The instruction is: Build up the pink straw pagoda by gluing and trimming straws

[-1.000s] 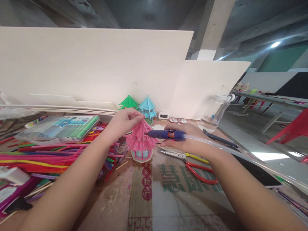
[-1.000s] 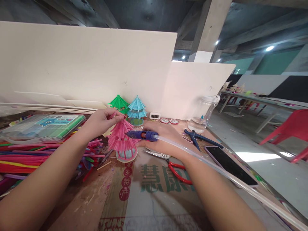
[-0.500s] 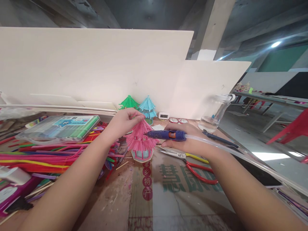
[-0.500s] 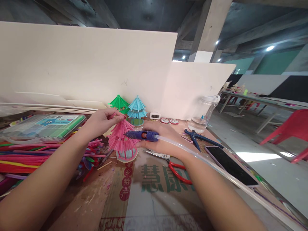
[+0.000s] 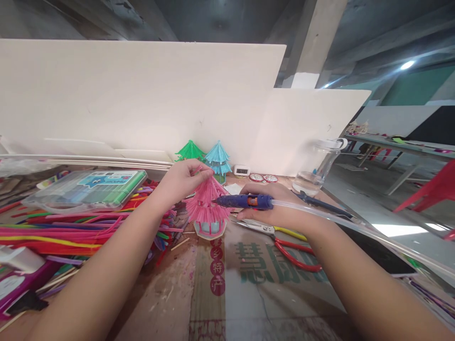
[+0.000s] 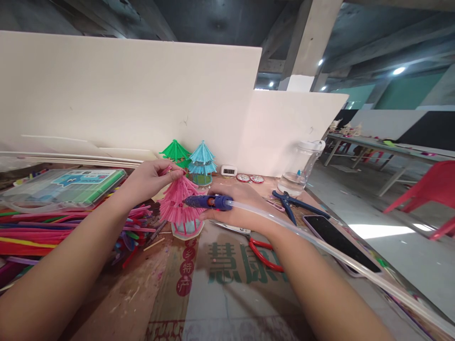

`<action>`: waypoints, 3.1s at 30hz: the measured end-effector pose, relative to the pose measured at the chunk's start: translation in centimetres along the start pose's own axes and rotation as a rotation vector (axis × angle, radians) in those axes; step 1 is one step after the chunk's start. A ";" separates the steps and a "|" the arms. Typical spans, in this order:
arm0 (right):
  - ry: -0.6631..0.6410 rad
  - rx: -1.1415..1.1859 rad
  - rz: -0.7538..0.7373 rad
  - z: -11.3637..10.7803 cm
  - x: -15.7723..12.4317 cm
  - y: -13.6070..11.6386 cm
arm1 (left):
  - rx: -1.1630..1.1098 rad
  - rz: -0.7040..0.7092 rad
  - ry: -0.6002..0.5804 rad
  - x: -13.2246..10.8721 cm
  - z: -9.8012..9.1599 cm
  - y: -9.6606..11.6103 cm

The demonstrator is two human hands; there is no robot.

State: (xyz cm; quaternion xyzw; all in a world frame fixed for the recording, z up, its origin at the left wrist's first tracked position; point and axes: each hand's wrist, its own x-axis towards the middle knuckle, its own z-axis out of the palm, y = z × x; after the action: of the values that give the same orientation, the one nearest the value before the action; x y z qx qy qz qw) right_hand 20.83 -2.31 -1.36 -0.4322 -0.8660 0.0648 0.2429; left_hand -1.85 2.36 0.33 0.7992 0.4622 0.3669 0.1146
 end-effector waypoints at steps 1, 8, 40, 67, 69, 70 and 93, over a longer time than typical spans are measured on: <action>0.001 -0.005 0.002 0.0 0.0 0.0 | -0.003 -0.002 0.001 0.0 0.0 0.0; -0.008 -0.018 -0.012 0.1 -0.1 0.2 | -0.021 0.000 -0.006 0.0 0.0 0.0; 0.108 -0.109 0.074 -0.4 -0.2 -0.3 | -0.006 0.004 0.001 0.0 0.0 0.0; 0.237 0.349 0.196 -0.9 0.1 6.8 | -0.013 0.010 -0.003 0.1 0.4 0.0; 0.261 0.307 0.367 0.3 0.3 7.7 | -0.013 0.017 -0.007 0.1 0.4 0.0; 0.245 0.293 0.458 0.9 0.5 8.1 | -0.017 0.020 -0.008 0.1 0.5 0.0; 0.206 0.257 0.483 2.7 0.7 9.3 | -0.026 0.010 -0.030 0.0 -0.1 -0.1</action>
State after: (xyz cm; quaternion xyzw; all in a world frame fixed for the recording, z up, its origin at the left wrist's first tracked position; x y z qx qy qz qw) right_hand 25.82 4.26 -6.49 -0.5960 -0.6934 0.1858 0.3597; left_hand -1.99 2.42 0.32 0.8055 0.4514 0.3613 0.1302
